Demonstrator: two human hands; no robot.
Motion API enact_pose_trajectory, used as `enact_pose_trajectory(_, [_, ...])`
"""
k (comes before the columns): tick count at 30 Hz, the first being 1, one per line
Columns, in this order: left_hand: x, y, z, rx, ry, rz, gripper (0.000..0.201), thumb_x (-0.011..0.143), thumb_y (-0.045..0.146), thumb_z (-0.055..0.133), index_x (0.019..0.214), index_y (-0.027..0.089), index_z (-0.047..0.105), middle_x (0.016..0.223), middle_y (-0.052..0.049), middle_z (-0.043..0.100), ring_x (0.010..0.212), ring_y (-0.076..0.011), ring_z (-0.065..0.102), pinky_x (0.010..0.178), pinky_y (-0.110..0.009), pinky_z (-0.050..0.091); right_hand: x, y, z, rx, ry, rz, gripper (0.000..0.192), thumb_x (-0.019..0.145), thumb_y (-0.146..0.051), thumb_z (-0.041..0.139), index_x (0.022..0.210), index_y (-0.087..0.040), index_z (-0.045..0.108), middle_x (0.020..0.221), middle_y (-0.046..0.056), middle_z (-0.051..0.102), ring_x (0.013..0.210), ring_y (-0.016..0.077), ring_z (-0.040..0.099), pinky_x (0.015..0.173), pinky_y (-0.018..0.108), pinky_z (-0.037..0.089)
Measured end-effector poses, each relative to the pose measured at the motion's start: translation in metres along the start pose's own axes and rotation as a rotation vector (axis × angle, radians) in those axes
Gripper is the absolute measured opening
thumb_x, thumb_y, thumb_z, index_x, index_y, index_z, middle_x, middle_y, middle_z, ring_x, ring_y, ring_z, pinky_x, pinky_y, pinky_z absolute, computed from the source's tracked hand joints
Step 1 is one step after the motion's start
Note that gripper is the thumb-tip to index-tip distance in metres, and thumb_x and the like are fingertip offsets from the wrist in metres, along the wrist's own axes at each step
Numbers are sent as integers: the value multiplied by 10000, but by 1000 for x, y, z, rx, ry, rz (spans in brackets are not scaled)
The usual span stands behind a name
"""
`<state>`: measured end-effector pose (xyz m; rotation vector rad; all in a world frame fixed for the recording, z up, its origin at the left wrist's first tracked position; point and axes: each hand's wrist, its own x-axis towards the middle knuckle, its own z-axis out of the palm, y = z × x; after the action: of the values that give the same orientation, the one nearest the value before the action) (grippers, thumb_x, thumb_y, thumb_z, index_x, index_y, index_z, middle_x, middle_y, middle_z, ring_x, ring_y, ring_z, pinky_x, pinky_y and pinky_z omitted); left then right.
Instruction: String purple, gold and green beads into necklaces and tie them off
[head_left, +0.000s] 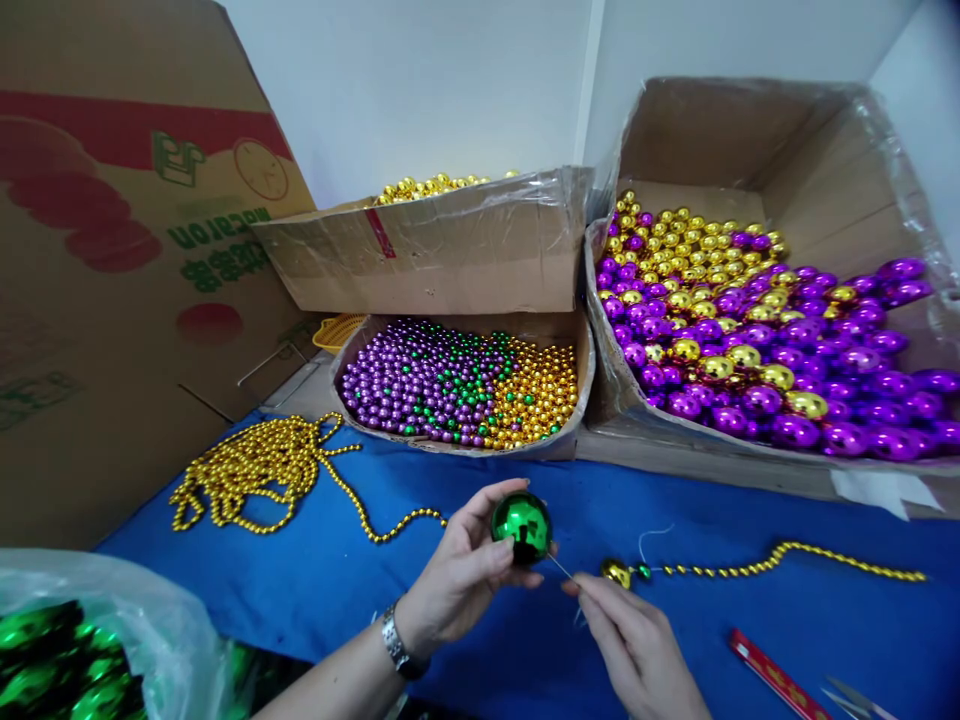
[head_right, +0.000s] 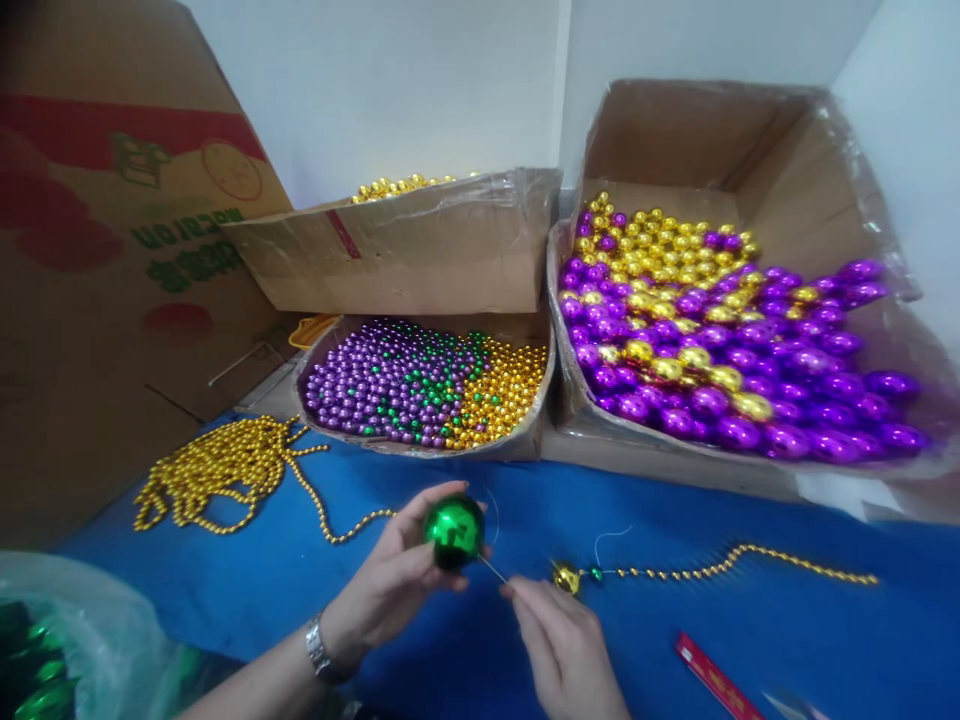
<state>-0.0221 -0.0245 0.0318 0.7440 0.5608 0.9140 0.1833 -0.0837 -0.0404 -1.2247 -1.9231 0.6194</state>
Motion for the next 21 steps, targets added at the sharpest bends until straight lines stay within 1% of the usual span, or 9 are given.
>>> enact_pose_trajectory(2, [0, -1, -1, -1, -2, -3, 509, 792, 161, 634, 1264, 226, 455, 1203, -136, 543, 1013, -303, 611, 696, -298, 554, -1, 4, 0, -99, 45, -98, 275, 917, -121, 418, 1148, -213, 535, 934, 65, 676, 847, 179, 645, 744, 276, 513])
enact_pose_trajectory(4, [1, -1, -3, 7, 0, -7, 509, 785, 182, 647, 1258, 222, 462, 1164, -131, 560, 999, -309, 618, 688, -305, 560, -2, 8, 0, -210, 79, -164, 302, 903, -95, 417, 1173, -183, 520, 886, 86, 667, 803, 201, 635, 709, 319, 504])
enact_pose_trajectory(6, [2, 1, -3, 27, 7, -14, 506, 777, 205, 662, 1247, 216, 475, 1110, -121, 576, 985, -320, 625, 681, -315, 565, -4, 10, 0, -290, 81, -174, 315, 898, -80, 412, 1180, -169, 520, 839, 92, 656, 759, 209, 622, 674, 339, 490])
enact_pose_trajectory(9, [4, 4, -3, 57, 21, -44, 468, 790, 254, 650, 1228, 191, 498, 1036, -112, 585, 936, -325, 645, 671, -330, 569, -5, 8, -1, -347, 66, -162, 313, 900, -83, 412, 1175, -174, 532, 786, 79, 640, 705, 206, 604, 636, 342, 471])
enact_pose_trajectory(13, [5, 8, -1, 89, 48, -54, 437, 810, 292, 627, 1215, 172, 517, 996, -104, 582, 856, -273, 656, 691, -352, 566, -5, 3, 0, -305, 72, -138, 296, 906, -96, 412, 1152, -179, 553, 786, 73, 647, 707, 196, 613, 642, 328, 481])
enact_pose_trajectory(17, [2, 8, 6, 129, 49, -13, 485, 782, 232, 666, 1237, 234, 497, 1087, -94, 554, 947, -263, 607, 761, -402, 549, -6, -1, 1, -168, 91, -75, 268, 914, -117, 411, 1128, -179, 559, 886, 74, 676, 818, 181, 646, 721, 290, 515])
enact_pose_trajectory(21, [-1, 5, 10, 146, 30, -6, 515, 769, 202, 677, 1244, 241, 483, 1120, -108, 548, 982, -278, 590, 777, -419, 536, -5, -4, 1, -135, 107, -67, 259, 913, -130, 414, 1120, -181, 562, 936, 65, 688, 858, 168, 660, 758, 260, 528])
